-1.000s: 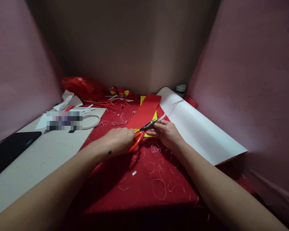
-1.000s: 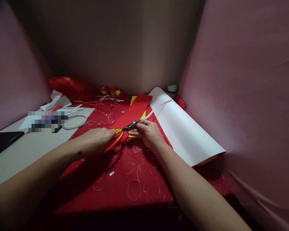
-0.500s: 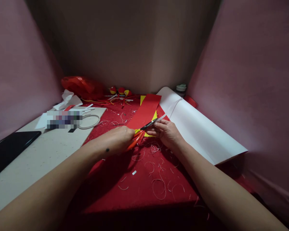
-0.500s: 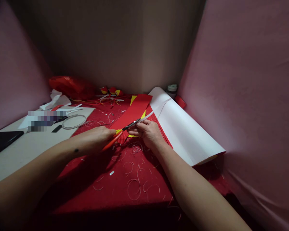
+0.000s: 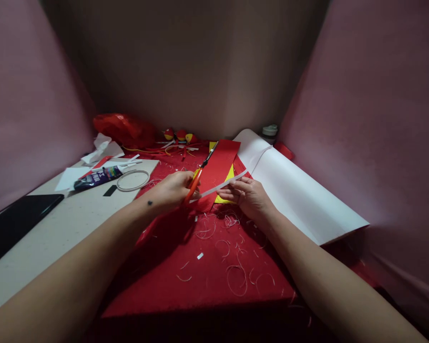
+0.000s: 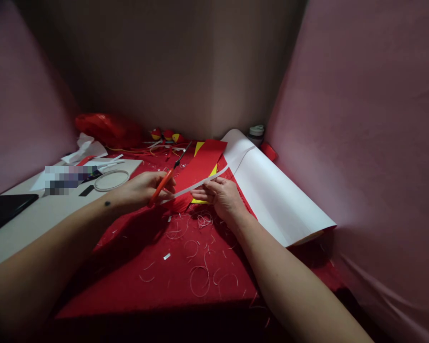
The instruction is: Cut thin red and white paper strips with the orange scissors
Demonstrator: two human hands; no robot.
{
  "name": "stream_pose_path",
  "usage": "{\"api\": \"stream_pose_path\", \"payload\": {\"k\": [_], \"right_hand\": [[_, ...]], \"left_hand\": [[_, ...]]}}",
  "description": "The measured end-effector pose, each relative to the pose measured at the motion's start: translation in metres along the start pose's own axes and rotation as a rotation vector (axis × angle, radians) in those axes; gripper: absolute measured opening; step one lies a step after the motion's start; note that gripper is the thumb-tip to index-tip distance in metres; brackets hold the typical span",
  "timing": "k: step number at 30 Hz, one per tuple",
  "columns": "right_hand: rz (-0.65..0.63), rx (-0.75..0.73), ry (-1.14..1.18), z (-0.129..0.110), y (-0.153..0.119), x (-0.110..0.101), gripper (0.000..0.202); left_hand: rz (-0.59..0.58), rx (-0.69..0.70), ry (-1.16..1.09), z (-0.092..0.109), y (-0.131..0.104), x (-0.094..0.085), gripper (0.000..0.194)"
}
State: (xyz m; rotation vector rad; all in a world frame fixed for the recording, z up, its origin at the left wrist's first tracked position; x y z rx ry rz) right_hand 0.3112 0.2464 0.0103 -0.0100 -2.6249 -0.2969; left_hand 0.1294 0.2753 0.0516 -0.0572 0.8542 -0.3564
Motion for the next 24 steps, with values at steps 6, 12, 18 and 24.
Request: {"api": "stream_pose_path", "payload": {"k": [6, 12, 18, 24], "right_hand": [[0.026, -0.041, 0.024, -0.002, 0.003, -0.004, 0.008], [0.037, -0.043, -0.018, -0.005, 0.003, -0.006, 0.007], [-0.054, -0.007, -0.057, -0.004, -0.001, 0.001, 0.006], [-0.056, 0.014, -0.103, 0.001, -0.003, 0.003, 0.007]], "left_hand": [[-0.107, -0.09, -0.147, 0.0, -0.002, -0.004, 0.029], [-0.094, -0.128, -0.13, 0.001, -0.002, -0.006, 0.031], [-0.109, -0.094, -0.084, 0.009, -0.009, -0.008, 0.029], [-0.109, -0.07, -0.056, 0.012, -0.012, -0.006, 0.025]]}}
Point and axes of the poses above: each hand's wrist, its own y-axis towards the middle knuckle, its own x-axis out of the palm, z = x × y, the point moved 3 cm from there along y, towards the middle knuckle, and after that the axes turned 13 degrees about -x, right-handed, at the moved point
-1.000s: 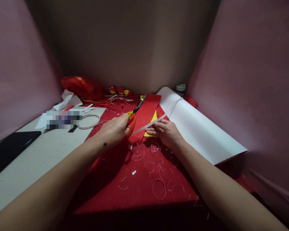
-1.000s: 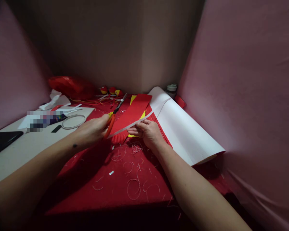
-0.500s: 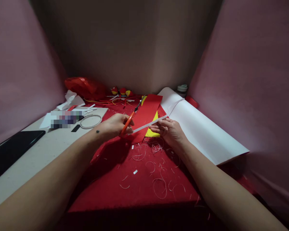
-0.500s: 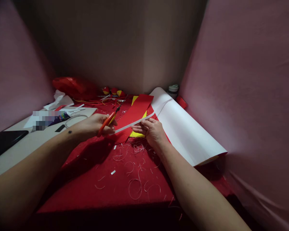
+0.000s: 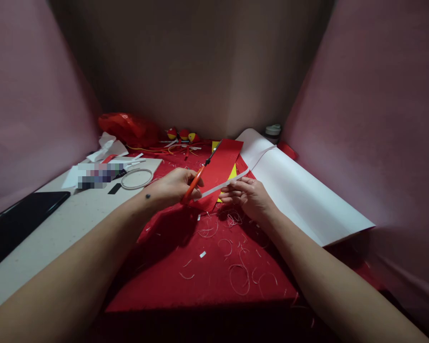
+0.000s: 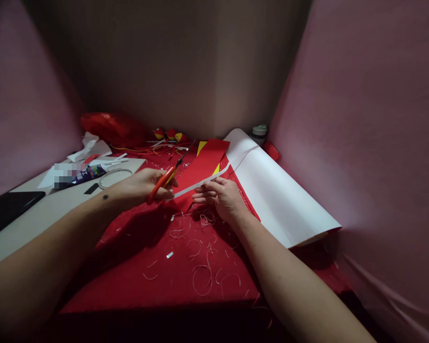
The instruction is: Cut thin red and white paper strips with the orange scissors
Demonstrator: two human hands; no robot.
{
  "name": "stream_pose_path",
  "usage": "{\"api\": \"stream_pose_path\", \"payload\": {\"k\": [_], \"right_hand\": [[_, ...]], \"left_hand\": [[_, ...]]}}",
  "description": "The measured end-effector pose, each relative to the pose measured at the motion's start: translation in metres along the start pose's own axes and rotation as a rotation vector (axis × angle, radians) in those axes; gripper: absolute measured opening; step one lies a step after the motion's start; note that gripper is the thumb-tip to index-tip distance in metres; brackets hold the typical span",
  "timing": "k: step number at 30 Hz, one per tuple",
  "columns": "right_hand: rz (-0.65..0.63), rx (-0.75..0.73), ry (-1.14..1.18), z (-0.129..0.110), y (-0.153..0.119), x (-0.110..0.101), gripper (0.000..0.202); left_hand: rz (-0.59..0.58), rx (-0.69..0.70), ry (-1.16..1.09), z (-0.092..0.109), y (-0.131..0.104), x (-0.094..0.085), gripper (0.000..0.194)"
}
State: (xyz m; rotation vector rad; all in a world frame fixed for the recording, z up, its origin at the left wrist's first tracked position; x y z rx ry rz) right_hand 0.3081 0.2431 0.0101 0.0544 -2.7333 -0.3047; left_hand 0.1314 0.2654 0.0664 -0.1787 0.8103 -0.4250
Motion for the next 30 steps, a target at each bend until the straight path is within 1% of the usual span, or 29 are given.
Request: {"api": "stream_pose_path", "payload": {"k": [4, 10, 14, 19, 23, 27, 30], "right_hand": [[0.01, -0.013, -0.001, 0.001, 0.001, -0.001, 0.008], [-0.002, -0.022, 0.02, 0.0, 0.001, -0.001, 0.008], [0.0, -0.025, -0.002, -0.001, 0.001, -0.002, 0.008], [0.007, -0.026, -0.009, -0.001, 0.001, -0.001, 0.007], [0.02, -0.02, -0.026, -0.003, 0.0, 0.0, 0.007], [0.02, -0.03, -0.016, -0.004, -0.001, -0.001, 0.007], [0.024, -0.027, -0.002, -0.004, -0.001, -0.001, 0.006]], "left_hand": [[-0.016, -0.014, -0.024, 0.002, -0.003, 0.001, 0.025], [-0.031, -0.115, -0.137, -0.002, -0.001, -0.002, 0.019], [-0.053, -0.086, -0.196, -0.009, 0.005, -0.005, 0.016], [-0.071, -0.075, -0.238, -0.014, 0.006, -0.008, 0.019], [-0.088, -0.04, -0.238, -0.016, 0.009, -0.009, 0.021], [-0.116, -0.035, -0.256, -0.02, 0.011, -0.01, 0.021], [-0.119, -0.038, -0.222, -0.019, 0.009, -0.01, 0.022]]}}
Point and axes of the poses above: each hand's wrist, its own y-axis towards the middle knuckle, its own x-axis out of the palm, z = x × y, the point moved 3 cm from there along y, towards the middle knuckle, and after that the axes turned 13 degrees about -x, right-handed, at the moved point
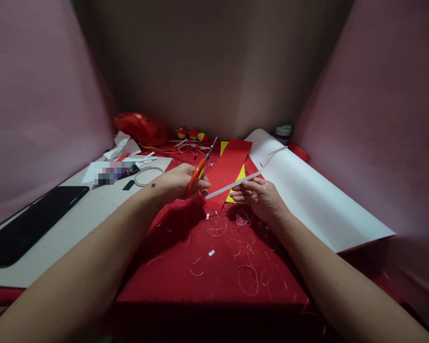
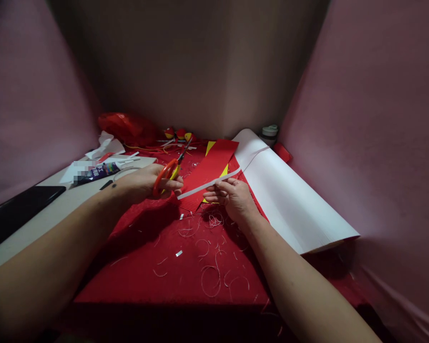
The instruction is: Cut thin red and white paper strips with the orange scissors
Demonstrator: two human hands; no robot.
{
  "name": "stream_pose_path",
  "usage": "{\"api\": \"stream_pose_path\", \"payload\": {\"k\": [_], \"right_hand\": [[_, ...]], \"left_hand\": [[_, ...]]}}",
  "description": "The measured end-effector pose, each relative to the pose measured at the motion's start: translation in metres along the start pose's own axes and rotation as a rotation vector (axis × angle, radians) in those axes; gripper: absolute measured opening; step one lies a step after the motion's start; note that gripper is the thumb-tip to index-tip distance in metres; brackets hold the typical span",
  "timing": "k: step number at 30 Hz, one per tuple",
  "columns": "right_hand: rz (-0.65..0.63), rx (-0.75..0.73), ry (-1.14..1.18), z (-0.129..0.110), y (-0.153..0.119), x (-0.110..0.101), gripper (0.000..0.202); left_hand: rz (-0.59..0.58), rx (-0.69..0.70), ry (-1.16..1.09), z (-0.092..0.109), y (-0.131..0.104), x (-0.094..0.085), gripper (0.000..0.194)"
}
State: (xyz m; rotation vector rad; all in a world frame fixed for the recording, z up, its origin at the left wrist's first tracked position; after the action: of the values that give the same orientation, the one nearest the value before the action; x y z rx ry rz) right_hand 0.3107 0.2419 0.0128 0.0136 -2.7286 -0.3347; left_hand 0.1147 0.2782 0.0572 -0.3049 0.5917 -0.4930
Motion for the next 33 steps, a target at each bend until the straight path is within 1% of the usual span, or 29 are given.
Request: {"api": "stream_pose_path", "payload": {"k": [6, 10, 16, 23, 29, 31, 33], "right_hand": [[0.005, 0.008, 0.012, 0.001, 0.001, 0.0, 0.006], [0.002, 0.002, 0.009, 0.001, 0.001, -0.001, 0.007], [0.024, 0.011, 0.016, 0.002, 0.0, -0.001, 0.008], [0.015, 0.016, 0.043, 0.005, 0.001, -0.001, 0.008], [0.012, 0.021, 0.096, 0.006, 0.001, 0.0, 0.012], [0.033, 0.023, 0.121, 0.005, 0.002, -0.001, 0.014], [0.081, 0.006, 0.148, 0.003, 0.004, -0.004, 0.014]], "left_hand": [[0.033, -0.048, 0.06, 0.01, -0.009, 0.006, 0.023], [0.059, -0.027, 0.099, 0.013, -0.011, 0.009, 0.023], [0.053, -0.015, 0.129, 0.01, -0.008, 0.009, 0.027], [0.024, 0.016, 0.063, 0.014, -0.01, 0.012, 0.029], [0.039, 0.043, 0.114, 0.011, -0.007, 0.014, 0.025], [0.026, 0.035, 0.128, 0.01, -0.006, 0.013, 0.025], [0.022, 0.02, 0.126, 0.009, -0.005, 0.012, 0.024]]}}
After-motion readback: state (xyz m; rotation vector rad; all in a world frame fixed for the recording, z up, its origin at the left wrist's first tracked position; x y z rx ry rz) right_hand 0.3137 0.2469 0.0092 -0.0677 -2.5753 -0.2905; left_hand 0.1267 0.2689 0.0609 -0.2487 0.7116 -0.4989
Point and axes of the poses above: each hand's wrist, its own y-axis towards the middle knuckle, its own x-axis out of the palm, z = x × y, the point moved 3 cm from there along y, towards the middle knuckle, and after that the axes turned 13 degrees about -x, right-handed, at the moved point
